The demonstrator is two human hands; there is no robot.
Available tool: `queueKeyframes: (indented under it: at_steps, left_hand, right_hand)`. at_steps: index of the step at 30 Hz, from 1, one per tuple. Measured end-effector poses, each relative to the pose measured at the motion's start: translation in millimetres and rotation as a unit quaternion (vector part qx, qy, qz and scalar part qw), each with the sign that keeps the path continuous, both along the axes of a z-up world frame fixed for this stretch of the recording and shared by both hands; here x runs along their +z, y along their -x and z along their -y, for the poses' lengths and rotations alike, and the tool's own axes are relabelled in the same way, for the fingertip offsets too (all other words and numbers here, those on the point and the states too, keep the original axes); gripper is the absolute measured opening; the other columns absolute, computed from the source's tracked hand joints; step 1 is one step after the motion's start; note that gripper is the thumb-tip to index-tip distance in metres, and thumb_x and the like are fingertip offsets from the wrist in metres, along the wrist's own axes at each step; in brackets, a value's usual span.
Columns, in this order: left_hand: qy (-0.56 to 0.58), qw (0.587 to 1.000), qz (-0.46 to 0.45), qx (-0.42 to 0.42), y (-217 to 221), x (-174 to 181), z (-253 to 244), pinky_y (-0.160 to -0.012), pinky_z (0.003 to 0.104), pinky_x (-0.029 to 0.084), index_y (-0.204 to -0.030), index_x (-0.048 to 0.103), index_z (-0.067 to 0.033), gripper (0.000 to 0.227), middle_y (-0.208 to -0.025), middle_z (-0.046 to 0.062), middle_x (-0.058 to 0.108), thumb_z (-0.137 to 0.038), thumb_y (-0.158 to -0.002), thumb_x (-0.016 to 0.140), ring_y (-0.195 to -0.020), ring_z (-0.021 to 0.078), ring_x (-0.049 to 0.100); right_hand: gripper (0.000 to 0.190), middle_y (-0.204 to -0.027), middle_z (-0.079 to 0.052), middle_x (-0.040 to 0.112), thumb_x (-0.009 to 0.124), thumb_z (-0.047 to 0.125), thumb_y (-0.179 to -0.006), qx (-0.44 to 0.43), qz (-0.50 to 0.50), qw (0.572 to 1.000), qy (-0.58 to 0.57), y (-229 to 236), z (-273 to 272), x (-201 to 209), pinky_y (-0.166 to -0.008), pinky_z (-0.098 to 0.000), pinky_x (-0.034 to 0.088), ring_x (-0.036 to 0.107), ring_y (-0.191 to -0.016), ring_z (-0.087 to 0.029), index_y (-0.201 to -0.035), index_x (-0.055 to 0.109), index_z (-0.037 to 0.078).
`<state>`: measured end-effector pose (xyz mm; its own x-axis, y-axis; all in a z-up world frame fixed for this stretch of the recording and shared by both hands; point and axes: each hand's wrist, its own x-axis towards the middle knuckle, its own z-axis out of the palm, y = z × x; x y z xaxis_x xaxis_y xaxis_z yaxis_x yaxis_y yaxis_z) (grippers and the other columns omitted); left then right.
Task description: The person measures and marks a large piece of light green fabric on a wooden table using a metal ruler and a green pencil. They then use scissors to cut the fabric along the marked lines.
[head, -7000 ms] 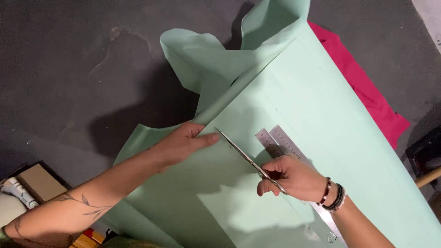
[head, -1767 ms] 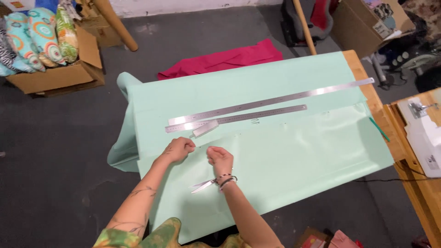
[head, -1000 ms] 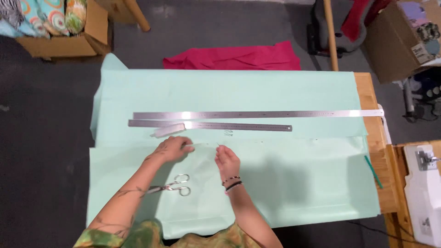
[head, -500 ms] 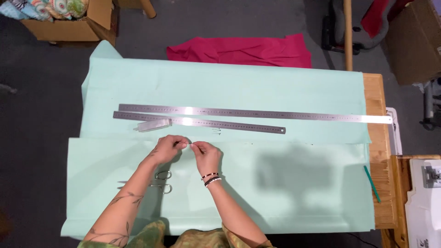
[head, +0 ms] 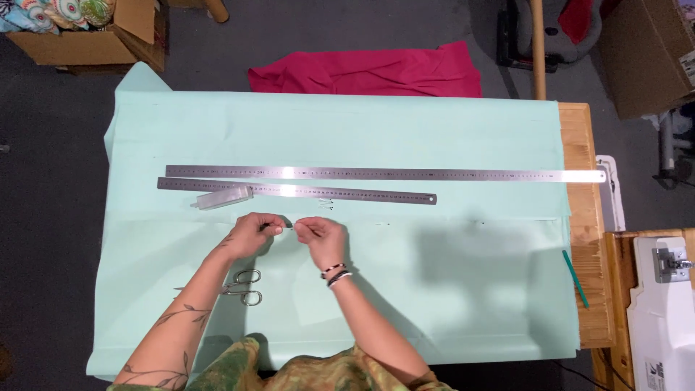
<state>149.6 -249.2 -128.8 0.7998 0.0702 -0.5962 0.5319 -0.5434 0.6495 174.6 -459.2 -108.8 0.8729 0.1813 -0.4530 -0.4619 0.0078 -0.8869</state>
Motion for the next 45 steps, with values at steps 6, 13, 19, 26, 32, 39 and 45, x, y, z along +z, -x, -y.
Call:
queueKeyframes:
  at_steps: [6, 13, 19, 26, 32, 39, 45]
  left_hand:
    - [0.039, 0.999, 0.004, 0.022, 4, 7, 5, -0.095, 0.044, 0.054, -0.100, 0.083, -0.0193, 0.014, -0.094, 0.003, 0.080, -0.027, -0.093, 0.075, -0.097, 0.0261, 0.072]
    - [0.071, 0.997, 0.000, 0.026, 3, 10, 6, -0.096, 0.041, 0.052, -0.099, 0.083, -0.0153, 0.015, -0.094, 0.003, 0.080, -0.026, -0.091, 0.075, -0.096, 0.0224, 0.070]
    - [0.047, 0.998, 0.011, 0.032, -3, 17, -2, -0.095, 0.043, 0.053, -0.100, 0.083, -0.0151, 0.016, -0.091, 0.007, 0.080, -0.026, -0.092, 0.076, -0.096, 0.0284, 0.073]
    - [-0.115, 0.984, -0.008, -0.134, -25, 55, 30, -0.111, 0.044, 0.042, -0.104, 0.078, -0.0268, 0.021, -0.099, -0.003, 0.081, -0.044, -0.094, 0.069, -0.110, 0.0276, 0.073]
    - [-0.099, 0.978, 0.006, -0.182, -53, 38, 94, -0.102, 0.045, 0.051, -0.104, 0.074, -0.0278, 0.025, -0.106, 0.000, 0.079, -0.050, -0.096, 0.065, -0.113, 0.0296, 0.072]
    - [-0.046, 0.981, 0.002, -0.191, -79, 57, 168, -0.095, 0.049, 0.056, -0.114, 0.071, -0.0197, 0.029, -0.114, 0.010, 0.076, -0.043, -0.099, 0.061, -0.111, 0.0352, 0.072]
    - [0.002, 0.986, 0.000, -0.166, -96, 24, 203, -0.090, 0.049, 0.056, -0.103, 0.074, -0.0168, 0.018, -0.104, 0.009, 0.078, -0.028, -0.100, 0.061, -0.106, 0.0360, 0.073]
  right_hand:
    - [0.009, -0.087, -0.009, 0.081, 0.086, 0.012, -0.084, 0.020, 0.069, 0.991, 0.111, 9, -10, 31, -0.070, -0.0269, 0.066, 0.077, -0.076, -0.014, -0.092, 0.082, 0.010]
    - [0.008, -0.087, -0.009, 0.080, 0.081, 0.013, -0.090, 0.075, 0.113, 0.984, 0.113, 7, -7, 17, -0.074, -0.0308, 0.065, 0.077, -0.081, -0.018, -0.098, 0.081, 0.011]
    - [0.010, -0.085, -0.007, 0.080, 0.078, 0.014, -0.089, 0.149, 0.238, 0.938, 0.204, -13, 12, 7, -0.077, -0.0383, 0.064, 0.077, -0.083, -0.026, -0.097, 0.078, 0.019]
    - [0.010, -0.087, -0.004, 0.080, 0.078, 0.024, -0.091, 0.086, 0.267, 0.912, 0.299, -83, 66, -30, -0.082, -0.0422, 0.060, 0.076, -0.088, -0.026, -0.101, 0.078, 0.021]
    - [0.009, -0.091, -0.005, 0.079, 0.073, 0.021, -0.095, 0.205, 0.356, 0.819, 0.401, -100, 75, -47, -0.085, -0.0406, 0.060, 0.075, -0.090, -0.028, -0.102, 0.079, 0.020]
    - [0.018, -0.092, 0.001, 0.078, 0.078, 0.020, -0.089, 0.179, 0.264, 0.863, 0.391, -112, 148, -26, -0.089, -0.0369, 0.059, 0.074, -0.096, -0.024, -0.106, 0.078, 0.027]
    - [0.024, -0.095, -0.006, 0.081, 0.084, 0.013, -0.084, 0.116, 0.088, 0.936, 0.321, -64, 195, 6, -0.089, -0.0347, 0.061, 0.076, -0.097, -0.022, -0.106, 0.076, 0.017]
